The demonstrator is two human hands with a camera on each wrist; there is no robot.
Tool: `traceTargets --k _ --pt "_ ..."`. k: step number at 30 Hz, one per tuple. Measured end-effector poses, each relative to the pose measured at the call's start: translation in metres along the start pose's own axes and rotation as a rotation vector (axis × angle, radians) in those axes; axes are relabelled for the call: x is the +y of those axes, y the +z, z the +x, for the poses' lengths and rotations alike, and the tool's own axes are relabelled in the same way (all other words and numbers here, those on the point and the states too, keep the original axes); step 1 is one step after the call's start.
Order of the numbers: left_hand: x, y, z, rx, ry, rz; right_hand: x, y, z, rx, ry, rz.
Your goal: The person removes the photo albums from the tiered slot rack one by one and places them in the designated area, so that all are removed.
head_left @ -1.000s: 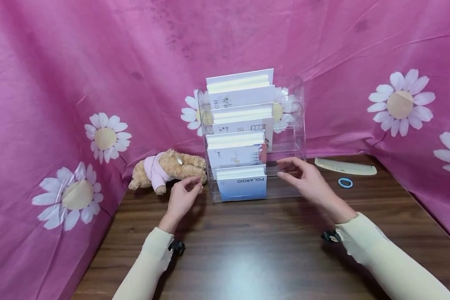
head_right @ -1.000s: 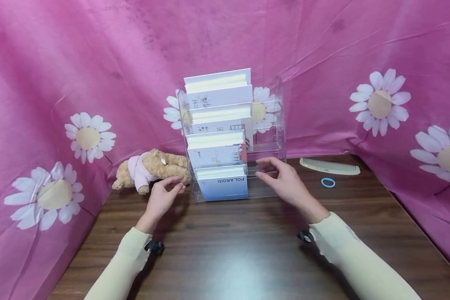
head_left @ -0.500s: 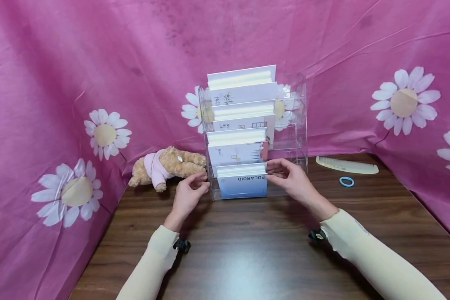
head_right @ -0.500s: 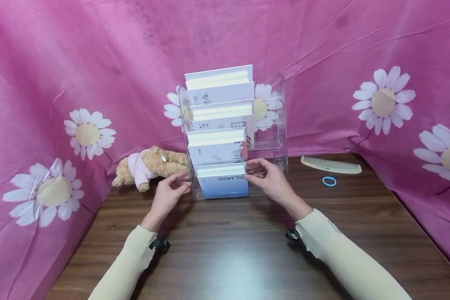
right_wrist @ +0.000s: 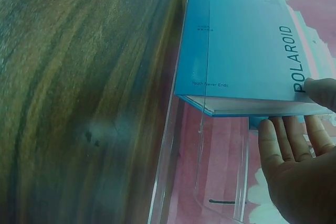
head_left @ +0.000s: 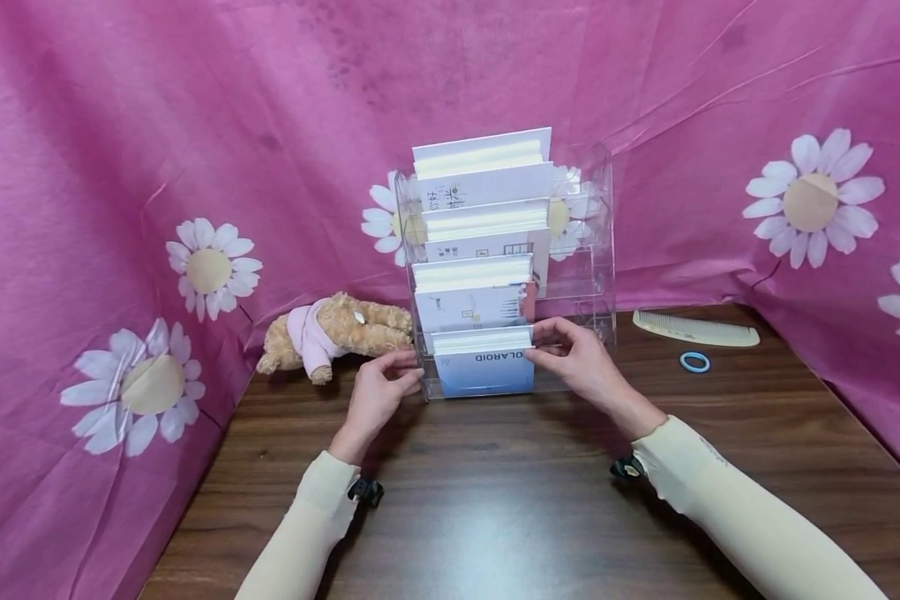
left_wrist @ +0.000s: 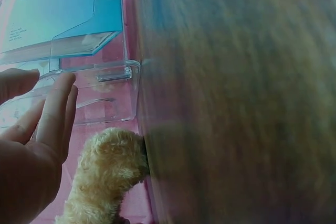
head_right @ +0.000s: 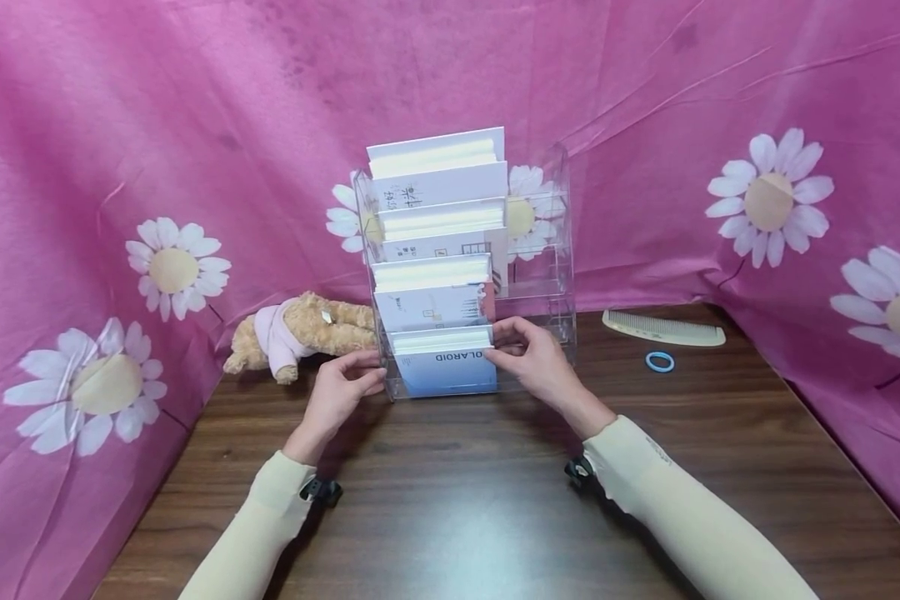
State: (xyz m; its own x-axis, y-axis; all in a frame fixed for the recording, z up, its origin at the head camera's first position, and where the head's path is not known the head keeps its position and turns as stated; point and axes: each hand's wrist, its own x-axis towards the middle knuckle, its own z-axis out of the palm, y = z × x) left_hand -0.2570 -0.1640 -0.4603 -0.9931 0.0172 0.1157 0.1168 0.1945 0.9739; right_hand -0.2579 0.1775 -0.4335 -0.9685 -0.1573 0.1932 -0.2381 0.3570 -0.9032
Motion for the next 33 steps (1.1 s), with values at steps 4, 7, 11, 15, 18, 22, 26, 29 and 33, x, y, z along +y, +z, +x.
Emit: traceTargets --k 4,7,11,15,18,22,26,29,33 --pt "-0.0004 0.0007 -0.0011 -0.005 -0.007 -0.01 0.0007 0.0036 0.0011 0.002 -0.009 0.024" --pt "-0.0004 0.0003 -0.0012 -0.009 -0.012 -0.004 0.0009 0.0061 0.0022 0.005 -0.011 0.044" --pt "0.0002 -0.0001 -0.0007 -0.018 -0.02 -0.003 0.0007 0.0063 0.0032 0.016 -0.01 0.044" --pt "0.0003 -0.0008 -0.0004 -0.026 -0.026 -0.001 0.0002 0.0056 0.0035 0.021 -0.026 0.032" --pt "0.0003 -0.0016 -0.0002 -0.032 -0.034 0.001 0.0011 0.0054 0.0037 0.02 -0.037 0.025" --pt "0.0004 -0.0024 0.0005 -0.044 -0.04 0.007 0.0026 0.005 0.0042 0.023 -0.047 0.028" --pt "0.0002 -0.0026 0.0017 -0.047 -0.037 0.006 0.0017 0.0044 0.0047 0.018 -0.062 0.025" --pt "-0.0001 -0.0025 0.0022 -0.05 -0.033 0.002 0.0003 0.0036 0.0053 0.016 -0.069 -0.007" --pt "0.0003 -0.0027 0.0023 -0.051 -0.029 0.0 -0.0023 0.0024 0.0063 0.014 -0.077 -0.056"
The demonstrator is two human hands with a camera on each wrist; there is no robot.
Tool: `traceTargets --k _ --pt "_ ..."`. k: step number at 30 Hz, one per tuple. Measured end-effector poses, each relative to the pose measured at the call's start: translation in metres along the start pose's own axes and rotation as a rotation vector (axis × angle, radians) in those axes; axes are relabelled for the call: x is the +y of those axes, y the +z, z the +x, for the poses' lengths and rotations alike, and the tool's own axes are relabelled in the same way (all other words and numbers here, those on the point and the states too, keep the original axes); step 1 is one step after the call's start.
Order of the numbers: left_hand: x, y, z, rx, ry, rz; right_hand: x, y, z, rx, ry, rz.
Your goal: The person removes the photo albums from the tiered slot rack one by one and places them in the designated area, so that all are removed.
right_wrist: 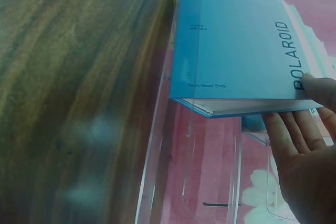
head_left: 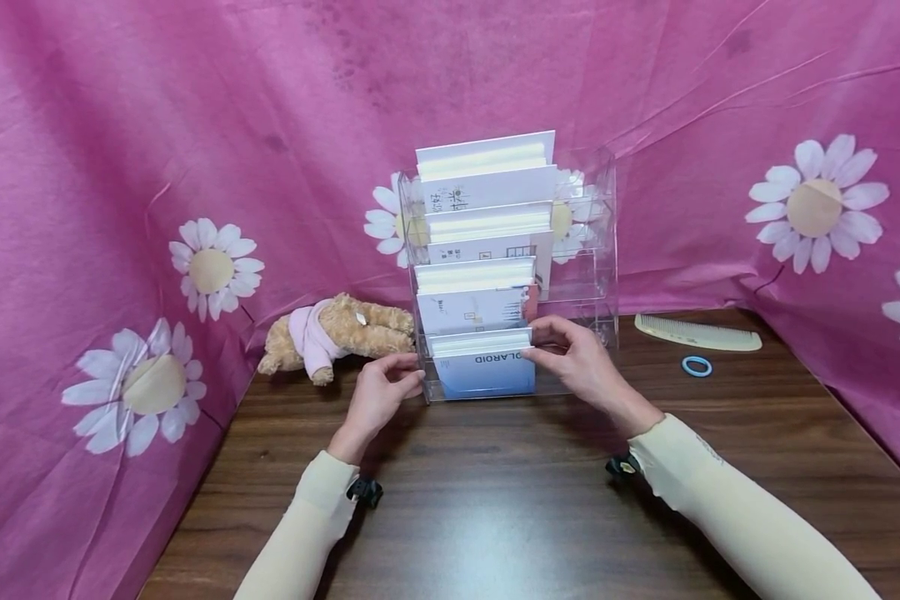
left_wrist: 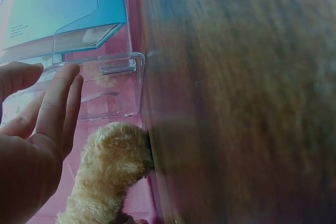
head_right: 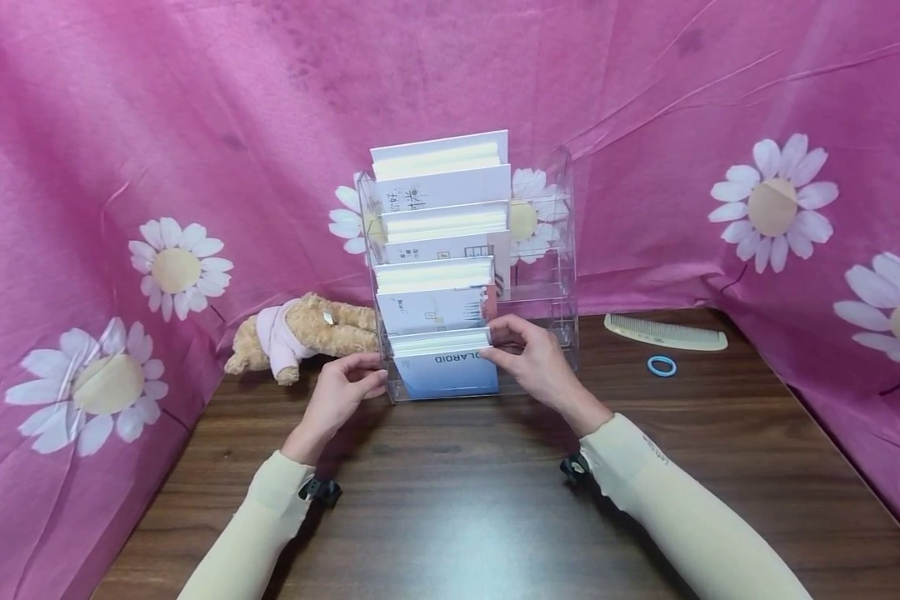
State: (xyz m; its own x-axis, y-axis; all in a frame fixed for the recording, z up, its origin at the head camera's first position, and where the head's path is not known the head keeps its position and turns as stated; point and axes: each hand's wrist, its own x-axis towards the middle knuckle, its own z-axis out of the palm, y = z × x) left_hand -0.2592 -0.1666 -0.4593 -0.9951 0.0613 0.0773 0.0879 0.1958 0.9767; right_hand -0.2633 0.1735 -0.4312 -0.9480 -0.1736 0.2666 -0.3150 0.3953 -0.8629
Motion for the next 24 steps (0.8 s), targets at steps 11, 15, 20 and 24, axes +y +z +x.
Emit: traceTargets --k 11,15,20,24 --pt "0.0 -0.001 0.0 -0.006 0.007 0.012 -0.007 0.0 0.002 -0.01 0.0 -0.024" --pt "0.001 -0.001 0.0 -0.005 0.007 0.012 -0.01 0.0 0.005 -0.012 -0.017 -0.046" --pt "0.001 -0.001 0.0 -0.004 0.01 0.011 -0.016 -0.001 0.009 -0.019 -0.032 -0.049" --pt "0.0 -0.002 0.001 -0.013 0.014 0.013 -0.018 0.0 0.01 -0.022 -0.021 -0.041"
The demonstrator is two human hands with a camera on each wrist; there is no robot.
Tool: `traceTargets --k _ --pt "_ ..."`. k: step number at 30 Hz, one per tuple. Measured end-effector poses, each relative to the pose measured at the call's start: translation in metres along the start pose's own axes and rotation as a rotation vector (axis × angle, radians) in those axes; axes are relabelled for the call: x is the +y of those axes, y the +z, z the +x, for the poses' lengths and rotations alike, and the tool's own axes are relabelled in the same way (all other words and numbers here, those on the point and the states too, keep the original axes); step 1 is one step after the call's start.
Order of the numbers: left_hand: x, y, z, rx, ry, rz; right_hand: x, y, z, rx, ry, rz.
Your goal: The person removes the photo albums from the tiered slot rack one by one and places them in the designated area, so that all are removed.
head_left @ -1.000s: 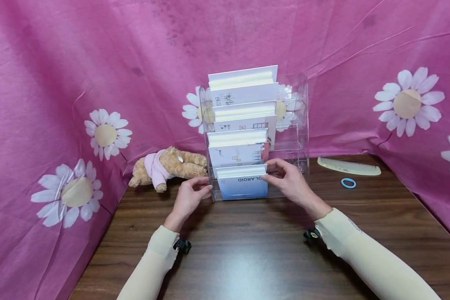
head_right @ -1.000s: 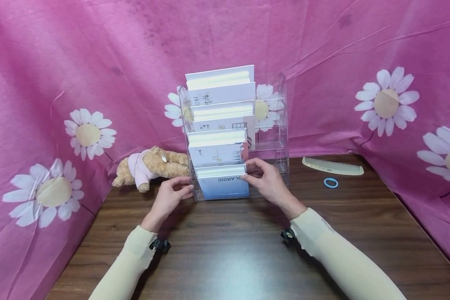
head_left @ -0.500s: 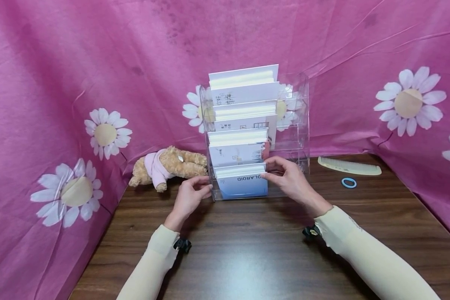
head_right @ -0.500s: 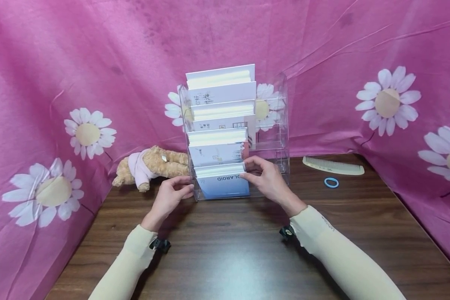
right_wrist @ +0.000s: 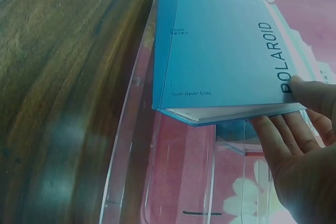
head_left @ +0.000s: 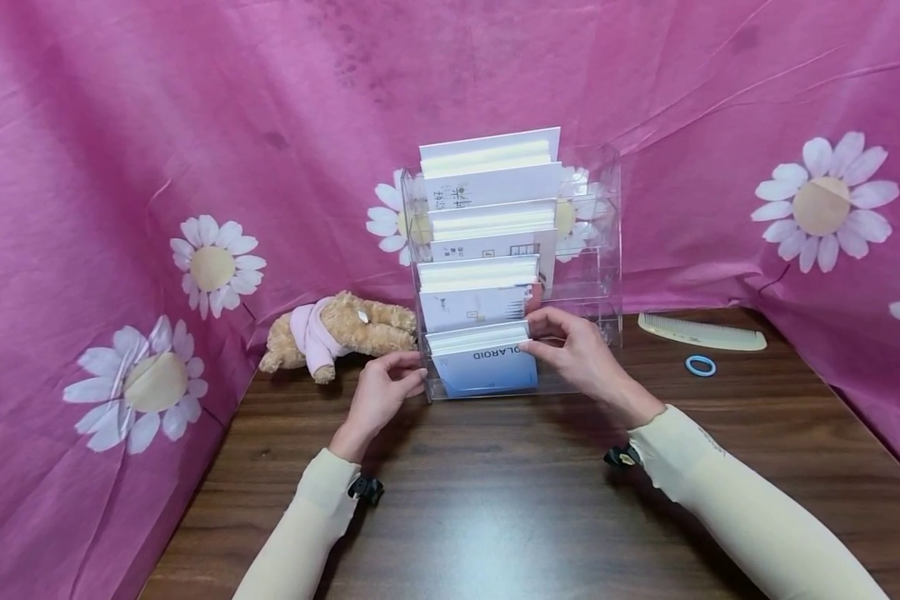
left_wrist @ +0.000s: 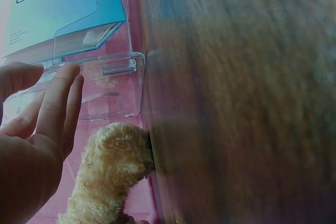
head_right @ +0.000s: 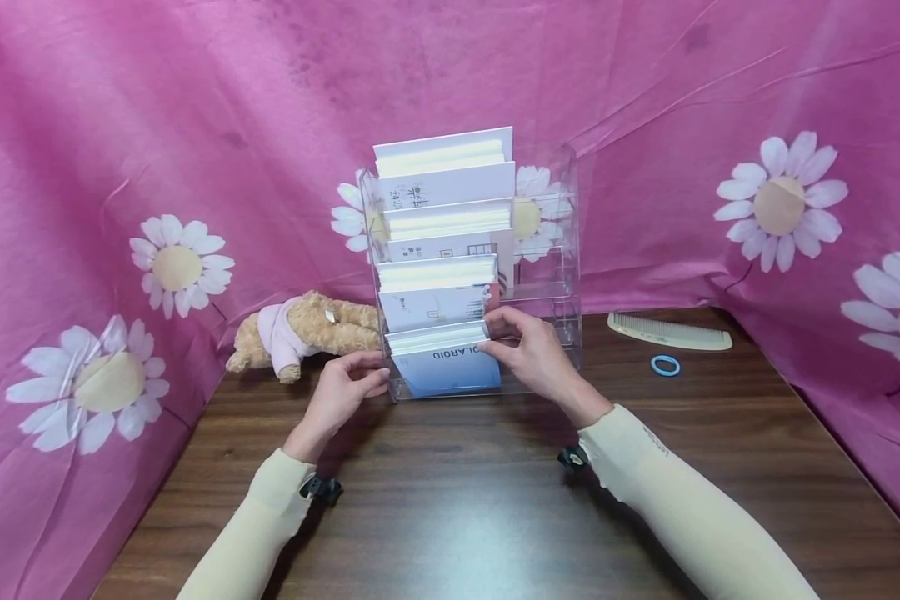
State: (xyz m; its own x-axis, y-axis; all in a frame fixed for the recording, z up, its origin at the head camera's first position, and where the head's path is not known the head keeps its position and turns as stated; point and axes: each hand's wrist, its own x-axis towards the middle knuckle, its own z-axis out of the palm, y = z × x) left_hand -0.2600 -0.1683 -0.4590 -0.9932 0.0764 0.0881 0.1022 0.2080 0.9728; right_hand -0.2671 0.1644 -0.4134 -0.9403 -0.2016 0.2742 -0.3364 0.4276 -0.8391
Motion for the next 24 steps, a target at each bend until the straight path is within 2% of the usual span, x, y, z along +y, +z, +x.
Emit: traceTargets --k 6,24 --pt "0.001 0.0 0.0 -0.003 0.001 0.013 -0.003 -0.001 -0.001 -0.013 0.013 0.028" --pt "0.004 0.002 -0.002 0.007 0.008 0.015 -0.011 -0.003 0.002 -0.032 0.001 0.019"
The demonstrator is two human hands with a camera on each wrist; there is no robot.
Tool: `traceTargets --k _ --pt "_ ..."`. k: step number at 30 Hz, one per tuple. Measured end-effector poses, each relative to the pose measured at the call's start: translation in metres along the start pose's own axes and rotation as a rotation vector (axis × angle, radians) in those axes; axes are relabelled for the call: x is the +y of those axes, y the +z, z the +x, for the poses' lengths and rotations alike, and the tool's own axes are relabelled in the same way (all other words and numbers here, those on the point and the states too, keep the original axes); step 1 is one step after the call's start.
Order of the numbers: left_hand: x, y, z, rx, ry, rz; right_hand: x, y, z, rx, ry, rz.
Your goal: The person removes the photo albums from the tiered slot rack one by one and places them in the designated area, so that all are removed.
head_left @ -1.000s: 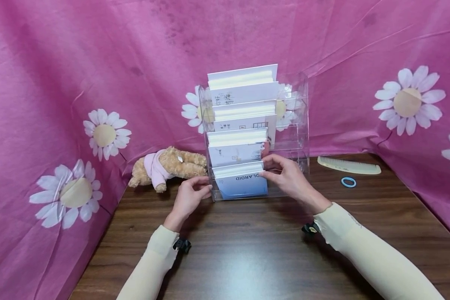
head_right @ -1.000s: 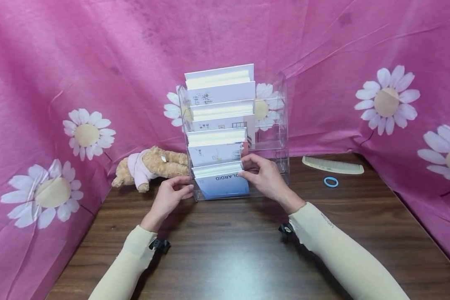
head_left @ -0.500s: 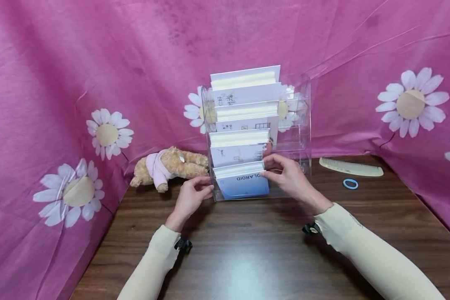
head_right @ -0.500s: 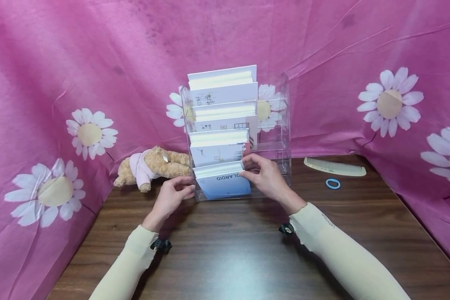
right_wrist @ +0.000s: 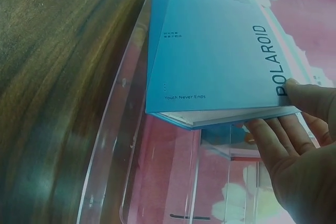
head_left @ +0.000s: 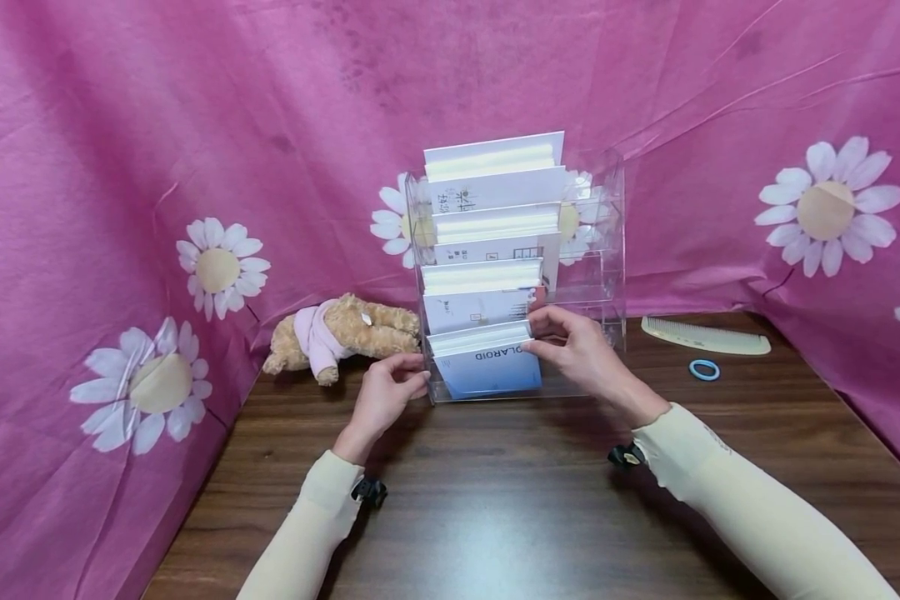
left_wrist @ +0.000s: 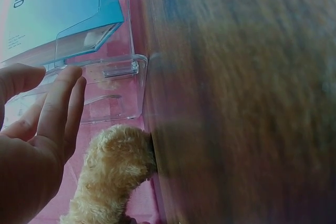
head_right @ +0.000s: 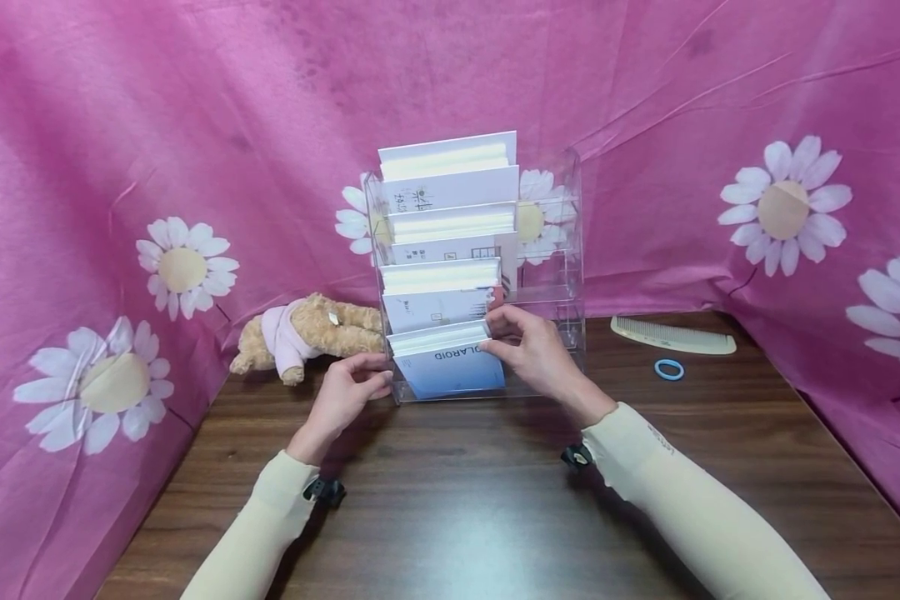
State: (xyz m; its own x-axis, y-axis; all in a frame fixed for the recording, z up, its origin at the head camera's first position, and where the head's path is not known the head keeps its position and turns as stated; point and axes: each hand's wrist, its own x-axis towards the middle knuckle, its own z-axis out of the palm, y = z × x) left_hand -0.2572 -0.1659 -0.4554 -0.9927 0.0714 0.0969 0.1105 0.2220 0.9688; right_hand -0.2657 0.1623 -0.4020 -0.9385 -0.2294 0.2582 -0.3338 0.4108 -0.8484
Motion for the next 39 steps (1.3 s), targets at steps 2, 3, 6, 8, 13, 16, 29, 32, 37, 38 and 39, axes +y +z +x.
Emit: traceTargets --k 2,3,6,8,13,16,29,32,37,38,39 --pt "0.0 0.0 0.001 -0.001 0.003 0.003 -0.001 -0.002 0.0 0.005 -0.001 -0.003" --pt "0.0 0.0 0.001 -0.001 0.003 0.005 -0.001 -0.003 0.0 0.007 -0.002 -0.005" --pt "-0.001 0.001 0.001 0.003 0.006 0.004 -0.002 -0.005 0.0 0.011 -0.004 -0.009" --pt "-0.002 0.001 0.001 0.007 0.006 0.004 -0.002 -0.006 0.0 0.01 -0.003 -0.007" --pt "-0.005 0.001 0.0 0.009 0.005 0.012 0.0 -0.008 -0.002 0.013 0.011 -0.021" --pt "-0.005 0.001 0.0 0.011 0.01 0.013 0.0 -0.01 -0.003 0.02 0.016 -0.035" --pt "-0.002 0.001 0.0 0.007 0.008 0.024 0.002 -0.025 -0.008 0.071 0.0 -0.035" --pt "-0.002 0.0 0.0 0.007 0.008 0.025 0.0 -0.026 -0.011 0.071 0.001 -0.04" --pt "-0.002 0.001 0.0 0.011 0.005 0.023 -0.001 -0.027 -0.017 0.094 -0.007 -0.021" --pt "-0.002 0.001 0.001 0.01 0.004 0.022 -0.001 -0.028 -0.018 0.103 -0.012 -0.015" --pt "-0.002 0.001 0.001 0.008 0.001 0.017 -0.001 -0.029 -0.019 0.113 -0.017 -0.014"
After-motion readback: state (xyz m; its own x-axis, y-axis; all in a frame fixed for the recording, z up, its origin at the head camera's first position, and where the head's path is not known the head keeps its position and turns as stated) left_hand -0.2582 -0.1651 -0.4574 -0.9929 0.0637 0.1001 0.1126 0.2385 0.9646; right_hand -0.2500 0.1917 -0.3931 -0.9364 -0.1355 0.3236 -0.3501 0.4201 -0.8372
